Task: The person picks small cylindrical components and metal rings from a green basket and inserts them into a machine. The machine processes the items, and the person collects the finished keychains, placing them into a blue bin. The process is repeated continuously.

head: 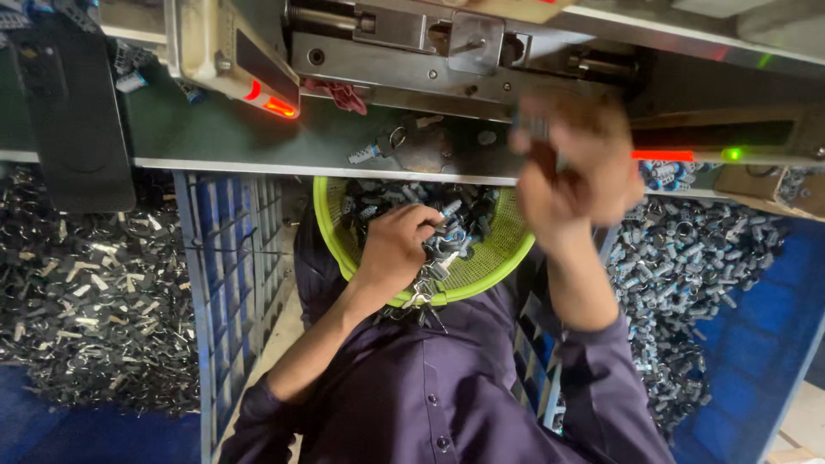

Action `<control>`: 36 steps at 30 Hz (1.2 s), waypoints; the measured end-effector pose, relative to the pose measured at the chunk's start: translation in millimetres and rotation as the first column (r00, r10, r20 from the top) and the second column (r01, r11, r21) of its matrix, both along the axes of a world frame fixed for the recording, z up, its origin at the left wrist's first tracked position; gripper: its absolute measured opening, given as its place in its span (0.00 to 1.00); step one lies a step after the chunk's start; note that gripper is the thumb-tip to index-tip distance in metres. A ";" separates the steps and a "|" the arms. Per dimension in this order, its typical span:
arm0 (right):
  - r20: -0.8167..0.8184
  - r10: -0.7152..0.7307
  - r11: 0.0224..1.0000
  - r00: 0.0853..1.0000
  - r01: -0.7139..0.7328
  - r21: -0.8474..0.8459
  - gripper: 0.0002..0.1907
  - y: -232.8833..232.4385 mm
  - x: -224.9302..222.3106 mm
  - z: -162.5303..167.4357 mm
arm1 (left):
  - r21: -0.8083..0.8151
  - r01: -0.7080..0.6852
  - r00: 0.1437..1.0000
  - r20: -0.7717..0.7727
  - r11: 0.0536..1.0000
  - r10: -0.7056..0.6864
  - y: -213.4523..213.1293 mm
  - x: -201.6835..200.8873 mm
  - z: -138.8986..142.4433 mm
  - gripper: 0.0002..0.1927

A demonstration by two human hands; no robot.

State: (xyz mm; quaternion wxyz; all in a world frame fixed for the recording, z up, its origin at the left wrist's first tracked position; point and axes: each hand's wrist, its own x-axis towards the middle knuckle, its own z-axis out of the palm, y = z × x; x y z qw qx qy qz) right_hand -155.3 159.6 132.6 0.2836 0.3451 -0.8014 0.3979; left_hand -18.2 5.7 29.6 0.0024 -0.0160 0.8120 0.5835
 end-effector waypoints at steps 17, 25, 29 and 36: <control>0.149 0.198 0.973 0.969 -0.213 0.091 0.10 -6.7 32.2 28.8 | 0.464 -0.346 0.915 0.358 0.816 0.185 -11.6 8.0 -44.0 0.09; 0.624 -0.120 0.949 0.772 -0.094 0.299 0.20 8.6 115.5 -75.0 | 0.445 -0.305 0.941 0.275 0.842 0.195 -9.7 12.1 -41.0 0.07; 0.623 -0.108 0.973 0.775 -0.046 0.226 0.14 11.8 116.9 -80.9 | 0.552 -0.284 0.950 0.275 0.784 0.151 -12.4 9.5 -30.3 0.06; 0.548 0.017 0.998 0.836 -0.050 0.046 0.16 13.0 103.1 -81.1 | 0.249 -0.082 0.992 -0.067 0.965 0.102 -7.4 4.5 -13.8 0.17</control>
